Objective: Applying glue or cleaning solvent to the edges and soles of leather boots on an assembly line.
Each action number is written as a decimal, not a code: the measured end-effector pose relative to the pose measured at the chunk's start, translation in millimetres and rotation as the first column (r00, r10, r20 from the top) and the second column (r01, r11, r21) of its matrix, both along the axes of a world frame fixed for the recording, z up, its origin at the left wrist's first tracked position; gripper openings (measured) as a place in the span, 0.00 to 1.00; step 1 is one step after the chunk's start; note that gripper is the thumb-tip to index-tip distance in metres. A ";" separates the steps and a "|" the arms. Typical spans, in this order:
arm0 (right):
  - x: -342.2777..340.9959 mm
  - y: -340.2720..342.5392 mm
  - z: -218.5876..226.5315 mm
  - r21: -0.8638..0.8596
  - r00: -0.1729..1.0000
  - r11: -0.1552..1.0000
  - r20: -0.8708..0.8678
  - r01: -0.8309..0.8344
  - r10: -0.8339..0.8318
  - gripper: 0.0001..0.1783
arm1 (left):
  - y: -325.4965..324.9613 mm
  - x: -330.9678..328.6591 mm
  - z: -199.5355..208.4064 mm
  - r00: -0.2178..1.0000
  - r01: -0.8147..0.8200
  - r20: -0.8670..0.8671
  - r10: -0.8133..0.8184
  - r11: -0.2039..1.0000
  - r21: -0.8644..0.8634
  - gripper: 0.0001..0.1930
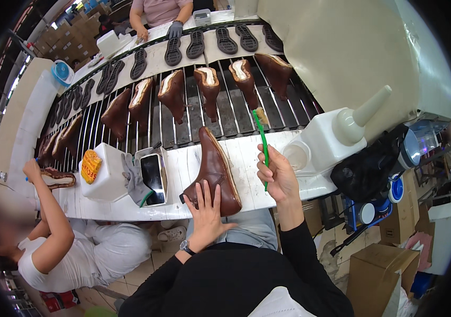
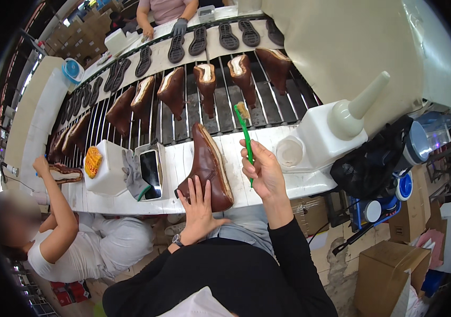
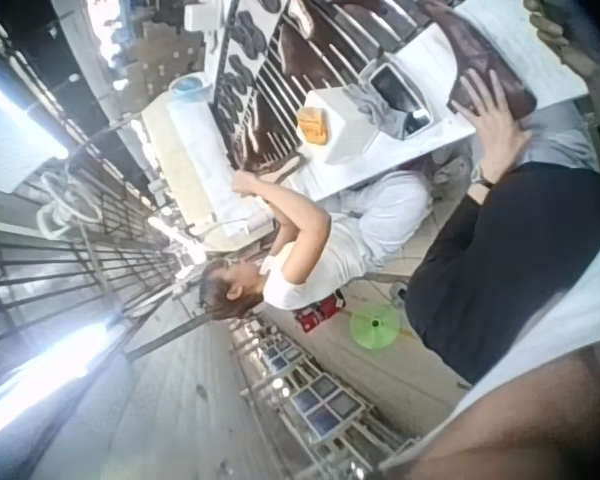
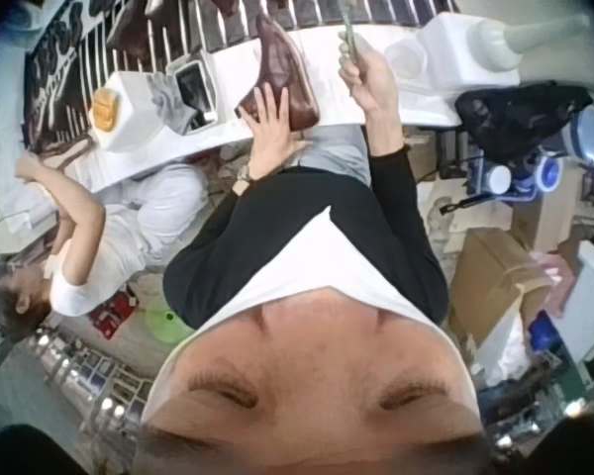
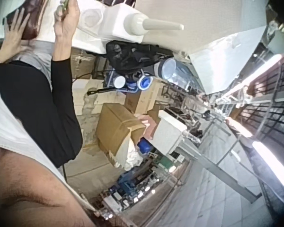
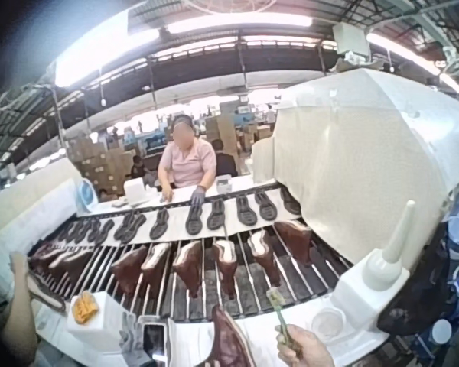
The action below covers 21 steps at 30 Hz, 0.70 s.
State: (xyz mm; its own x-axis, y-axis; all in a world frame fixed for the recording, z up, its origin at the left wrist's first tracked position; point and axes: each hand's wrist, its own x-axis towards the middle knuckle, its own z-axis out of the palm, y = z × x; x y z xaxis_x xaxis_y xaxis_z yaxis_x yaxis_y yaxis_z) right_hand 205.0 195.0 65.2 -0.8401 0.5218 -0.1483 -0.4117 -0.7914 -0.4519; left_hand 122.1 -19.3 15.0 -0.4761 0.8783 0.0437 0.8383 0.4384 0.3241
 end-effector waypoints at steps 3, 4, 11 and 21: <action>-9.2 -6.4 10.7 0.186 0.987 0.981 0.140 0.052 -0.079 0.15 | -5.1 -12.6 -14.6 0.998 -0.040 -0.050 0.043 0.998 0.052 0.60; -13.6 -8.9 13.4 0.280 0.977 0.958 0.179 0.059 -0.112 0.15 | -7.5 -15.8 -14.5 0.998 -0.054 -0.034 0.057 0.994 0.092 0.59; -12.3 -13.7 -24.8 0.540 0.886 0.825 0.285 0.168 -0.366 0.15 | -18.3 -60.7 27.6 0.935 -0.280 0.302 0.185 0.909 0.309 0.46; -26.2 -43.5 -99.3 0.674 0.852 0.736 0.349 0.062 -0.391 0.16 | -45.0 -152.6 44.3 0.482 -0.735 0.873 0.071 0.576 0.359 0.20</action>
State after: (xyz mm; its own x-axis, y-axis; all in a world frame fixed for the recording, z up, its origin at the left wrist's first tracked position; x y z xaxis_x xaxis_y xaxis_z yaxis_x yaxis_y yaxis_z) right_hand 178.8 151.4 -34.0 -0.6063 0.7943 -0.0381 -0.1644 -0.1721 -0.9713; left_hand -30.5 -64.3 59.3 -0.8957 0.4362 -0.0864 -0.0729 0.0477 0.9962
